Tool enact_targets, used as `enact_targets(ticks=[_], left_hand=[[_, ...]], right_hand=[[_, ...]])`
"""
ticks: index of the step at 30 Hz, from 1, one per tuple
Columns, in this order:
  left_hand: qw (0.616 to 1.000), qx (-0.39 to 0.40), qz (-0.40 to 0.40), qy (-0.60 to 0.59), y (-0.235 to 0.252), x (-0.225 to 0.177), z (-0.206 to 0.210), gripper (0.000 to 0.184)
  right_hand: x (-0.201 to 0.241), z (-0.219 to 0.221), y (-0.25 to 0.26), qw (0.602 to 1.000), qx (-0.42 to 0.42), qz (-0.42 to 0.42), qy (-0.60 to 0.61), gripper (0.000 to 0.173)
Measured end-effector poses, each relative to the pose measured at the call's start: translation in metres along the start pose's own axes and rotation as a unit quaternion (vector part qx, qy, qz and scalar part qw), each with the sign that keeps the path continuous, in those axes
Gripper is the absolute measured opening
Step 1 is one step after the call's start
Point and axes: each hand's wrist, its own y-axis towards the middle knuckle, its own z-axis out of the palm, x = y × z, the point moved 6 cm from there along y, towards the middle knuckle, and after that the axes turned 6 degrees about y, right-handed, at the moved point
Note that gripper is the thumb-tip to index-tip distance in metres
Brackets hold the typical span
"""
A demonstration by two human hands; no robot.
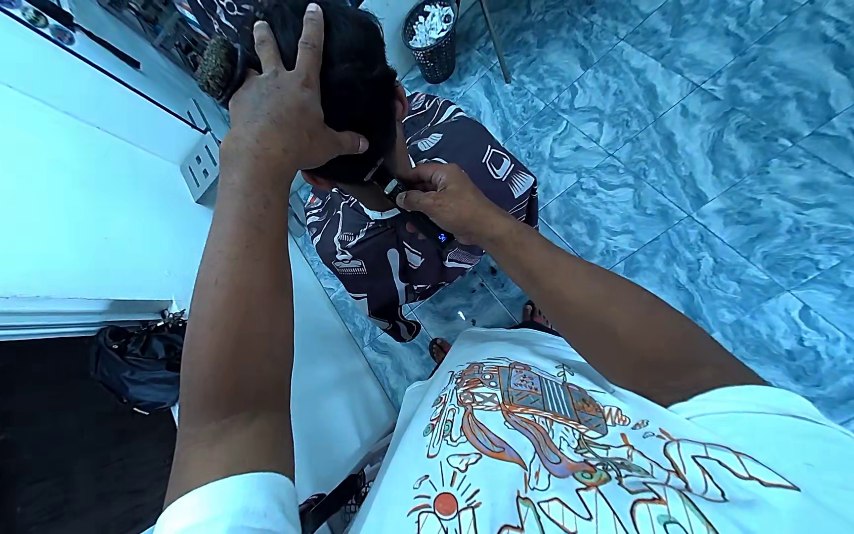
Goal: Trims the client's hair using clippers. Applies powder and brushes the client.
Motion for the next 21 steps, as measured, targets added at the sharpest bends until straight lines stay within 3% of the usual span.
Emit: enact_targets(ticks=[9, 14, 18, 21], left_hand=[[1.000, 0.000, 0.005, 0.001, 0.0002, 0.0018, 0.0006, 0.129], [1.000, 0.007, 0.004, -0.004, 0.0001, 0.0014, -0.0014, 0.127], [1.000, 0.007, 0.007, -0.003, 0.0008, 0.0014, -0.0010, 0.127], [1.000, 0.005, 0.011, -0.003, 0.0010, 0.0011, -0.0010, 0.127]], right_hand=[[-0.0015, 0.0003, -0.0002, 1.000, -0.021, 0.018, -0.005, 0.026], [0.0025, 0.0021, -0.0002, 0.999, 0.008, -0.026, 0.016, 0.029], [-0.0010, -0.0002, 0.0005, 1.000, -0.026, 0.004, -0.001, 0.027], [0.0026, 0.0022, 0.0008, 0.999, 0.009, -0.034, 0.024, 0.031]])
